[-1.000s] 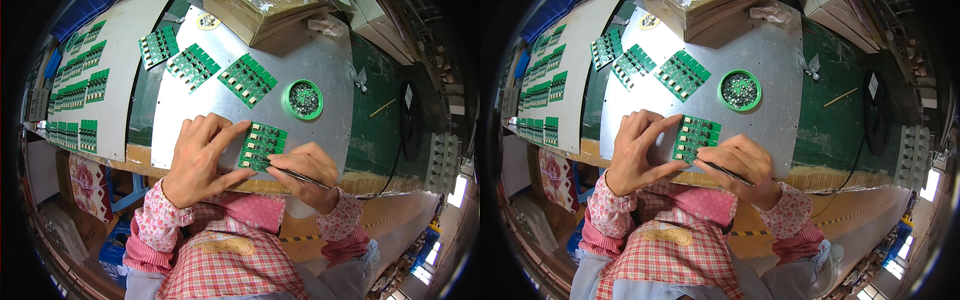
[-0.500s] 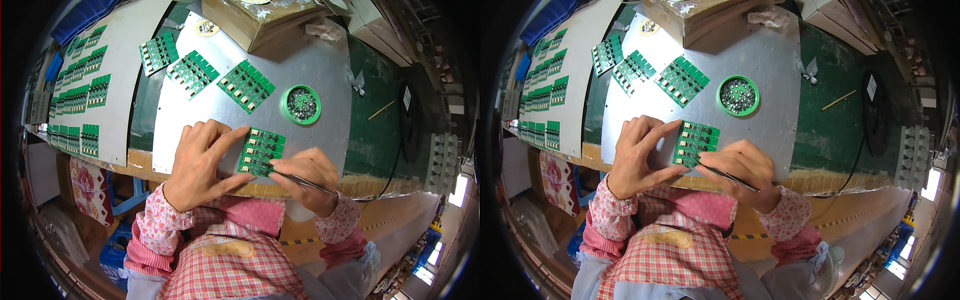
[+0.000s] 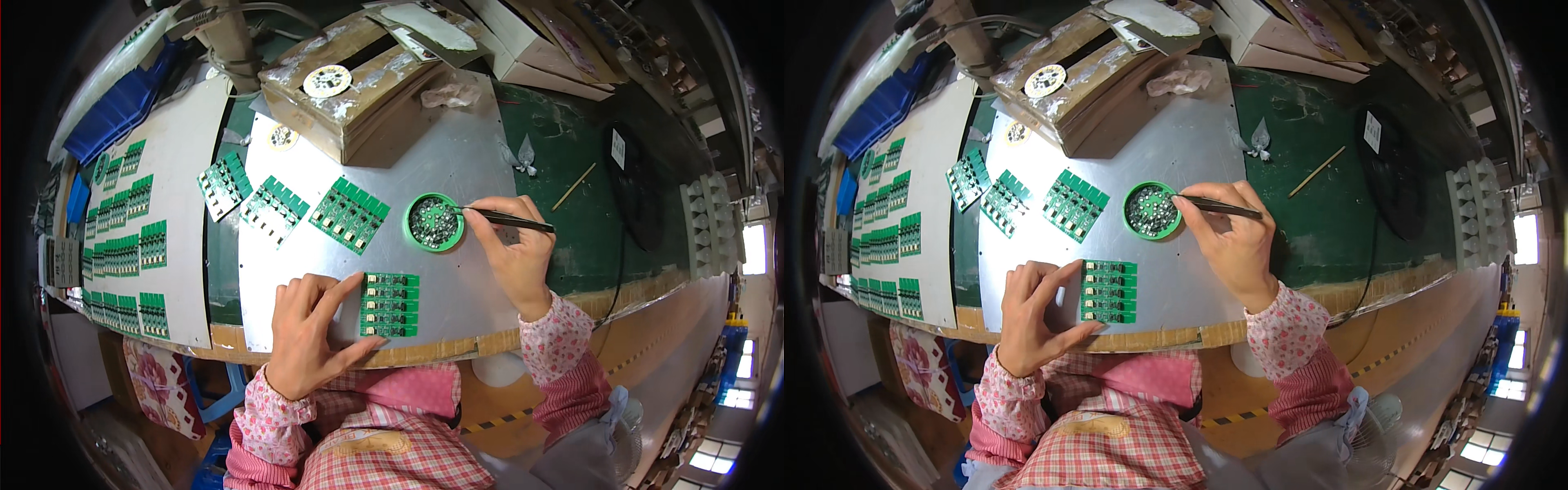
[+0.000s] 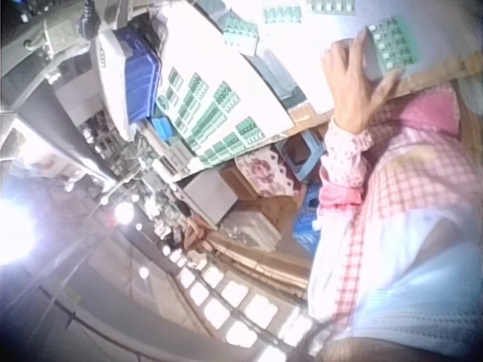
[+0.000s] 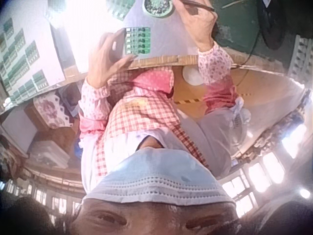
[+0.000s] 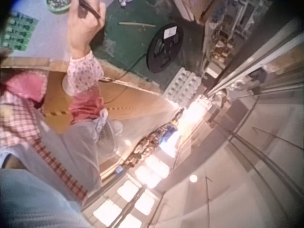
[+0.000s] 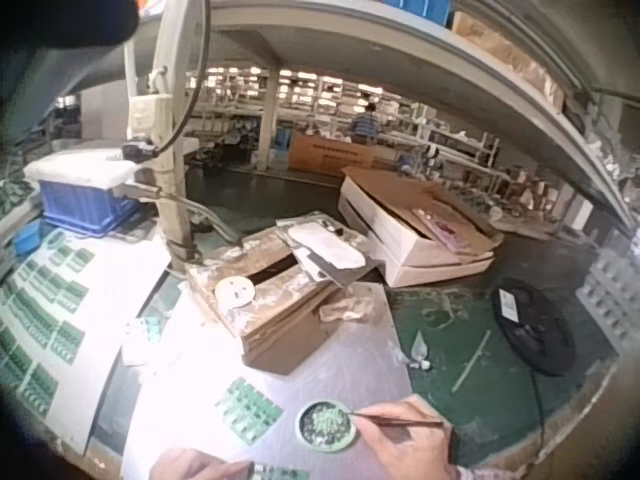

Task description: The person places electronic components onto small green PCBs using tweezers.

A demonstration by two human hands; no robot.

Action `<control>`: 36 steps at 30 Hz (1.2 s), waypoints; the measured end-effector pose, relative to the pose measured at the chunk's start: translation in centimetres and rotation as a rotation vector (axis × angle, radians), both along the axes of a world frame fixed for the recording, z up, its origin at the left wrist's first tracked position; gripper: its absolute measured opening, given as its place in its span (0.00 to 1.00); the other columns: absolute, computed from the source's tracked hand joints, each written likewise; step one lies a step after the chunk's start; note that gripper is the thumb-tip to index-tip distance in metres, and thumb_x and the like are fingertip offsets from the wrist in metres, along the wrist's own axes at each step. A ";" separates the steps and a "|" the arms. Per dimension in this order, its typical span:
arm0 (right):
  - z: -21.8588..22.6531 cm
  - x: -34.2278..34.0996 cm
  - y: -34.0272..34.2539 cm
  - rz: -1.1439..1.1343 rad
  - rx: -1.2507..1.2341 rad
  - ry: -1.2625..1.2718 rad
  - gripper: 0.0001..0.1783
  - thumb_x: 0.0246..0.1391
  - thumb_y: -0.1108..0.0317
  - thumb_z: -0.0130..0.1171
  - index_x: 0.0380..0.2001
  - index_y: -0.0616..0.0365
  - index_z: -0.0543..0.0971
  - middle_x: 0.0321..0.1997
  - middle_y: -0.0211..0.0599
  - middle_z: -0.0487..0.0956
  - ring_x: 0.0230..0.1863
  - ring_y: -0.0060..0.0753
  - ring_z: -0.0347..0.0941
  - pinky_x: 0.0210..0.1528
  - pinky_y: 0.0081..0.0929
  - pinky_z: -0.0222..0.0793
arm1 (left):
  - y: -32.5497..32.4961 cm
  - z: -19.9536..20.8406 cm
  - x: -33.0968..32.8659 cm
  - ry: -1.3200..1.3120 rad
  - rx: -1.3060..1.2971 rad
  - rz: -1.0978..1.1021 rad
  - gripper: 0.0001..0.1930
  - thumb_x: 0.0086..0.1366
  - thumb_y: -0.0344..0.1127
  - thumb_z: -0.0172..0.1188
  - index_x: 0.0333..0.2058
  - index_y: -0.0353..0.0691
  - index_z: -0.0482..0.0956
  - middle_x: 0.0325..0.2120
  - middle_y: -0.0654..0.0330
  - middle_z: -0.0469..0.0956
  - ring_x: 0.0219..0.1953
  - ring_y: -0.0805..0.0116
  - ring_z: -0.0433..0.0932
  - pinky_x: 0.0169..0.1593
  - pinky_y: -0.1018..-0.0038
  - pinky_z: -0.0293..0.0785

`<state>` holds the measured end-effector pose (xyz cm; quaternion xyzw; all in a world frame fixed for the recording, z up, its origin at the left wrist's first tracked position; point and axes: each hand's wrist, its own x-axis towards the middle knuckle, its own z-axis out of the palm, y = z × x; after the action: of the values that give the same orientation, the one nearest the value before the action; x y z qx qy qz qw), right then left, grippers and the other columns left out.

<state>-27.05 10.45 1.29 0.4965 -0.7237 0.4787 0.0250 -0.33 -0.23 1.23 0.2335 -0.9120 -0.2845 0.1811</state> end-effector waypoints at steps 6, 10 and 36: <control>-0.5 0.0 -0.8 0.020 0.011 0.008 0.08 0.51 0.74 0.75 0.35 0.58 0.86 0.31 0.32 0.84 0.32 0.29 0.78 0.33 0.26 0.76 | -0.1 0.1 0.2 -0.010 -0.003 0.001 0.40 0.46 0.48 0.81 0.59 0.41 0.79 0.38 0.60 0.74 0.39 0.61 0.70 0.45 0.64 0.63; -0.9 -0.2 -0.7 0.004 0.010 -0.038 0.08 0.51 0.75 0.75 0.35 0.58 0.86 0.31 0.32 0.84 0.32 0.30 0.78 0.34 0.27 0.76 | 0.0 0.1 0.0 -0.018 0.004 0.010 0.40 0.46 0.48 0.82 0.59 0.42 0.79 0.39 0.60 0.74 0.39 0.61 0.69 0.45 0.64 0.63; -1.1 0.0 -1.2 0.065 -0.033 -0.057 0.09 0.48 0.76 0.76 0.34 0.59 0.87 0.31 0.32 0.86 0.32 0.30 0.79 0.34 0.26 0.75 | -0.1 0.3 0.2 -0.025 0.029 -0.001 0.41 0.48 0.49 0.80 0.61 0.41 0.78 0.38 0.62 0.74 0.38 0.63 0.68 0.44 0.65 0.60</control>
<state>-27.08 9.29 0.17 0.5055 -0.6995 0.5051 -0.0030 -0.16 -0.36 1.53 0.2391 -0.9102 -0.2947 0.1660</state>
